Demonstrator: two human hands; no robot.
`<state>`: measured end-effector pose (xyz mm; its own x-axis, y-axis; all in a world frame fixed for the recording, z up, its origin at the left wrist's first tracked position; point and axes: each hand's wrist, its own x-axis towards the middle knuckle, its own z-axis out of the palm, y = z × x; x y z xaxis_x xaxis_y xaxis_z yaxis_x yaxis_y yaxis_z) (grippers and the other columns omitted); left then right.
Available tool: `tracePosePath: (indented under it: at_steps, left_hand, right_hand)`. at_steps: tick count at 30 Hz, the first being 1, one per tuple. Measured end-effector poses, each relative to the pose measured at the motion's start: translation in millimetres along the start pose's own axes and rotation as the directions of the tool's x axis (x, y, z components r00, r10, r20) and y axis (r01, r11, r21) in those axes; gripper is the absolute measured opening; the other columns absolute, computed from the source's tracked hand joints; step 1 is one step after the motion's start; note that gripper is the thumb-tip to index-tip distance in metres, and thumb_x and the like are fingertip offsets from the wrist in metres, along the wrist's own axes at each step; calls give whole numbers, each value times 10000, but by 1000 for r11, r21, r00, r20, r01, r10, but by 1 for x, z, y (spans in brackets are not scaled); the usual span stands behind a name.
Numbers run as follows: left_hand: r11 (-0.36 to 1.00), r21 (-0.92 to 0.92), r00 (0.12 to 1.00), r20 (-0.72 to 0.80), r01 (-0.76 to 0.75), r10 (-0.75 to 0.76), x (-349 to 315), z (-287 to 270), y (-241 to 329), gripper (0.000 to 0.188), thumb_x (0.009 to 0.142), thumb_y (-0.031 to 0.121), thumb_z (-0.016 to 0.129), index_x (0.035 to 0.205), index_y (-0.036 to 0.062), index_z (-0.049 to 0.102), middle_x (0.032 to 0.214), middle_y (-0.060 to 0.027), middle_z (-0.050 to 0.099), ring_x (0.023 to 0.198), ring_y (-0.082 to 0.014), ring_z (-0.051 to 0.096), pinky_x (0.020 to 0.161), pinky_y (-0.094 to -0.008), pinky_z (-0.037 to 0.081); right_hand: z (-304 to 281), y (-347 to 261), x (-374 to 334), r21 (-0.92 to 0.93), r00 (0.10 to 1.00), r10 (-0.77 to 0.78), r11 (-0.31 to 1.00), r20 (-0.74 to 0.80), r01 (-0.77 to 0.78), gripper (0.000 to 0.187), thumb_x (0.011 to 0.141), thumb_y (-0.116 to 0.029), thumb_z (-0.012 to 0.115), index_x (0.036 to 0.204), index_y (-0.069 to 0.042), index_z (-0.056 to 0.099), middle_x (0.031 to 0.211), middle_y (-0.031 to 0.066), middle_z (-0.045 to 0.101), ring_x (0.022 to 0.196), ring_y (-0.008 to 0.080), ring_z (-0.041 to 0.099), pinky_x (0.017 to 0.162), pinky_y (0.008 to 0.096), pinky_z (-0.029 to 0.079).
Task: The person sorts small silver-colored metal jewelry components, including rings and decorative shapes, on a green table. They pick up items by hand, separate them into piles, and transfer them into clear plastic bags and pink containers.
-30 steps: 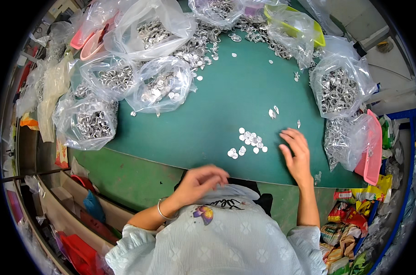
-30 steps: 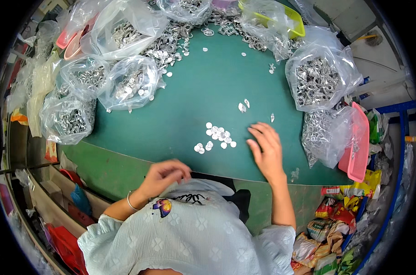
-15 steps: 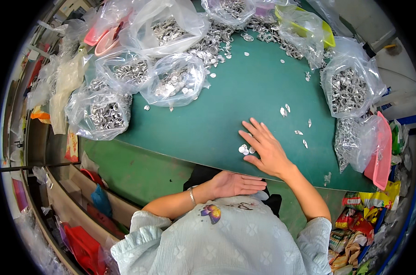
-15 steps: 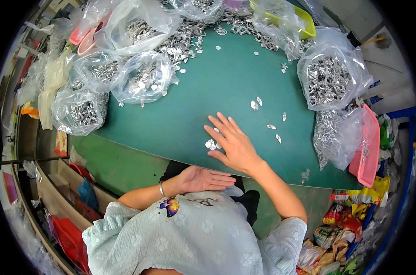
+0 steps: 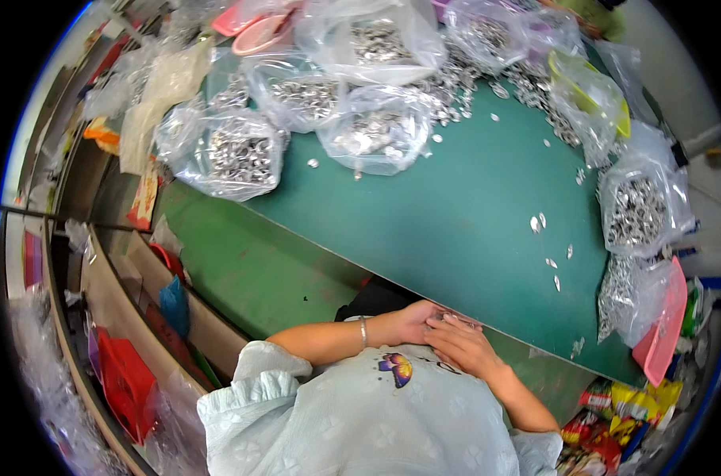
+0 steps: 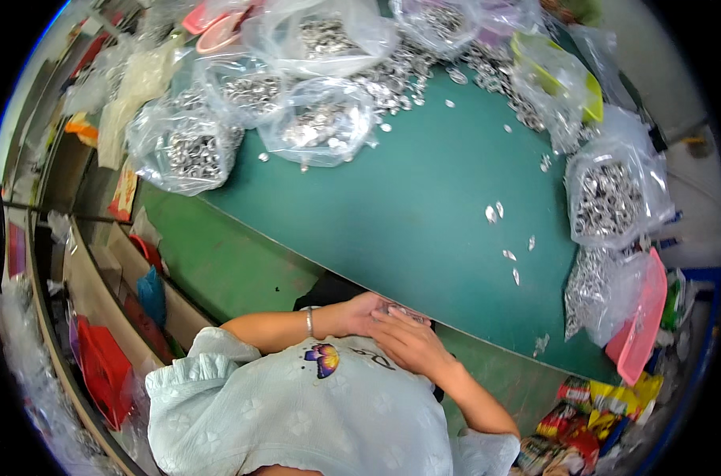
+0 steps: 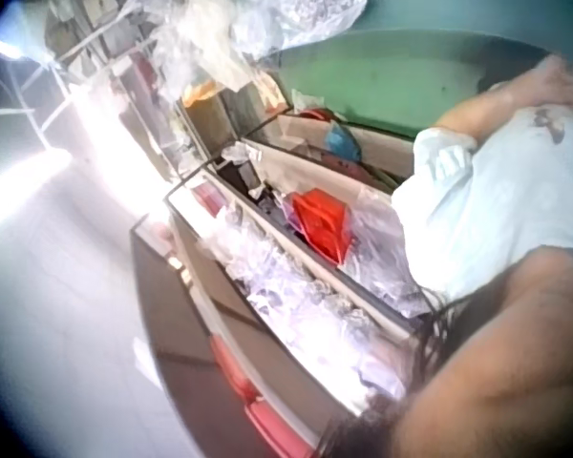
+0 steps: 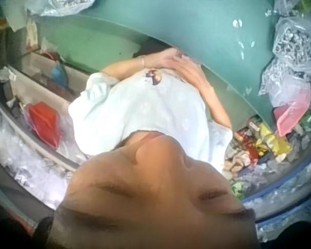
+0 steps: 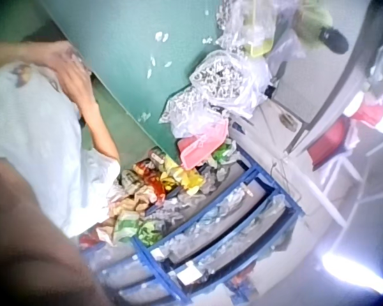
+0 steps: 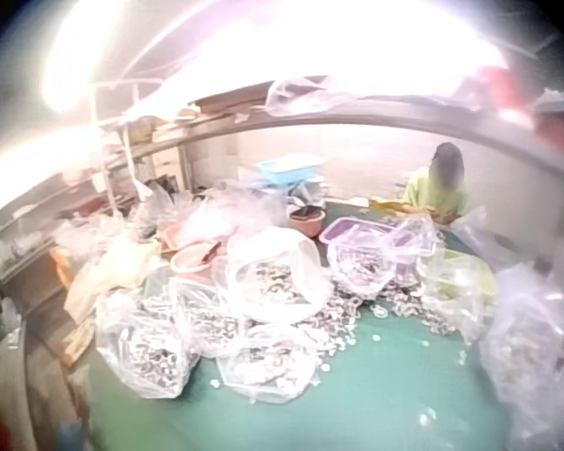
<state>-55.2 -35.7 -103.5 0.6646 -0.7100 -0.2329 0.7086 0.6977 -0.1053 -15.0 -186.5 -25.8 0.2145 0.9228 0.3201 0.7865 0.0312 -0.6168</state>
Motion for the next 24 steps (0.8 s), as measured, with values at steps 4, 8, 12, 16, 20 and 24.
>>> tracePosePath:
  at_steps: [4, 8, 12, 16, 20, 24]
  left_hand:
    - [997, 79, 962, -269, -19, 40, 6, -13, -8, 235, 911, 132, 455, 1010, -62, 543, 1002, -147, 605, 899, -206, 605, 792, -288, 511]
    - [971, 230, 953, -303, 68, 5, -31, 6, 5, 236, 911, 247, 515, 791, 45, 535, 640, -47, 509, 465, -90, 425, 388, -191, 336]
    - [978, 206, 948, -308, -14, 78, -86, 36, 14, 382, 915, 294, 505, 607, 82, 432, 575, -16, 400, 430, -62, 308, 344, -184, 212]
    - [893, 170, 794, -411, -416, 448, -125, 72, 36, 430, 917, 273, 494, 530, 96, 423, 674, -104, 528, 581, -170, 538, 498, -246, 478]
    - [609, -294, 668, -176, -737, 723, -138, 83, 67, 151, 906, 210, 526, 974, 77, 504, 751, -26, 475, 681, -160, 508, 612, -245, 473]
    - [531, -322, 553, 26, -784, 833, -126, 84, 75, 301, 907, 182, 518, 1169, 47, 452, 918, -55, 536, 859, -181, 540, 759, -291, 483]
  right_hand:
    - [-5, -5, 6, 5, 959, -7, 1000, -284, 9, 161, 710, 43, 607, 870, 26, 622, 856, 144, 617, 874, 296, 611, 761, 389, 490]
    - [-22, 1, 14, 33, 878, 198, 978, -436, -205, 156, 726, 104, 547, 864, 55, 601, 795, 164, 599, 750, 295, 595, 659, 351, 474]
    - [-26, 7, 17, 145, 811, 315, 949, -492, -280, 160, 778, 117, 493, 893, 62, 591, 780, 148, 592, 707, 242, 569, 653, 311, 461]
    - [-27, 12, 17, 181, 794, 373, 928, -480, -326, 149, 806, 92, 485, 895, 55, 598, 763, 129, 593, 690, 208, 564, 644, 287, 453]
    - [-24, 15, 21, 245, 775, 430, 903, -464, -354, 138, 816, 78, 488, 892, 52, 602, 748, 121, 594, 676, 193, 561, 641, 277, 451]
    - [-24, 16, 18, 296, 749, 482, 875, -455, -383, 131, 824, 64, 494, 890, 45, 605, 746, 114, 596, 674, 172, 557, 626, 263, 441]
